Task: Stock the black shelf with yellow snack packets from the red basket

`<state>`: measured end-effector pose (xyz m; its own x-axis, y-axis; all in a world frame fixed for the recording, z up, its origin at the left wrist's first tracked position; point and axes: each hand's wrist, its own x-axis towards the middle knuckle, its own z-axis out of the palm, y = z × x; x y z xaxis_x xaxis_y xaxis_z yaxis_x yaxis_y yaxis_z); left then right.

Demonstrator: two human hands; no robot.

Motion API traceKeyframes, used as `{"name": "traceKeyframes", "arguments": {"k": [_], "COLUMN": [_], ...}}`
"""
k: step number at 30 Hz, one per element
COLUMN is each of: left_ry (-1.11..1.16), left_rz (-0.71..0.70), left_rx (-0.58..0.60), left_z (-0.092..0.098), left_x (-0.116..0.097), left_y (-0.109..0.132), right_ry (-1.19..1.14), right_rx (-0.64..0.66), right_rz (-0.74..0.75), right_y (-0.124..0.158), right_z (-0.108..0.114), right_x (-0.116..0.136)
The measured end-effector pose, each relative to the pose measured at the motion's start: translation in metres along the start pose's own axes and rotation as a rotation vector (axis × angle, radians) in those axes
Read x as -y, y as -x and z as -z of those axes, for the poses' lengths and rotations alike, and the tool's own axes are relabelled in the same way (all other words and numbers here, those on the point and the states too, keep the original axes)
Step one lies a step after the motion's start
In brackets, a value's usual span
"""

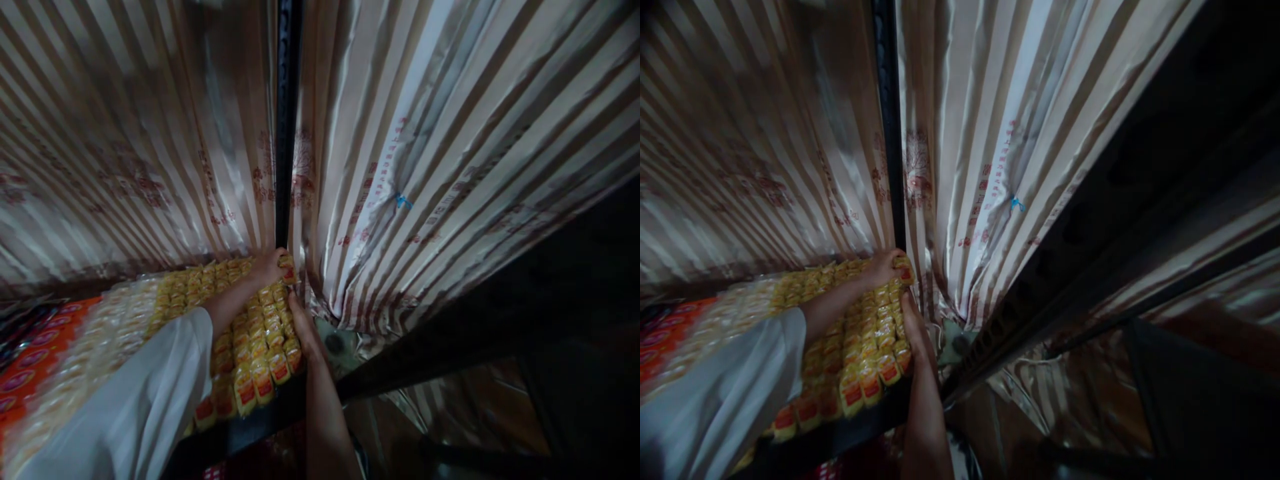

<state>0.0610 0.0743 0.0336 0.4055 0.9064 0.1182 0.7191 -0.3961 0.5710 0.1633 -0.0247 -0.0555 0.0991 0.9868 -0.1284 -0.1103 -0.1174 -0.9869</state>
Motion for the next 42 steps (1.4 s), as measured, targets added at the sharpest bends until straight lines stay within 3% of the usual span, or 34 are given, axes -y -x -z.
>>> {"name": "traceKeyframes", "arguments": {"k": [3, 11, 22, 25, 29, 35, 42], "left_ry": [-0.062, -0.281, -0.52, -0.545, -0.564, -0.568, -0.597], "left_rz": [-0.028, -0.158, -0.111, -0.125, -0.122, -0.104, -0.075], "left_rx": [0.032, 0.155, 0.243, 0.251, 0.261, 0.291, 0.332], "left_z": [-0.001, -0.004, -0.011, -0.01, -0.008, -0.002, 0.0], "left_x": [0.002, -0.007, -0.02, -0.023, -0.023, -0.017, -0.037], "left_y": [0.0, 0.002, 0.0, 0.002, 0.001, -0.001, -0.004], "right_ry": [0.027, 0.18, 0.211, 0.277, 0.376, 0.369, 0.428], "right_rx": [0.05, 0.031, 0.03, -0.008, -0.107, -0.105, -0.197], "right_rz": [0.012, 0.051, 0.119, 0.162, 0.113, 0.133, 0.191], "right_y": [0.001, 0.002, 0.006, 0.006, 0.006, 0.006, 0.015], "right_z": [-0.004, -0.008, -0.012, -0.013, -0.014, -0.014, -0.019], "right_x": [0.0, 0.0, 0.008, 0.008, 0.005, 0.004, 0.01]}}
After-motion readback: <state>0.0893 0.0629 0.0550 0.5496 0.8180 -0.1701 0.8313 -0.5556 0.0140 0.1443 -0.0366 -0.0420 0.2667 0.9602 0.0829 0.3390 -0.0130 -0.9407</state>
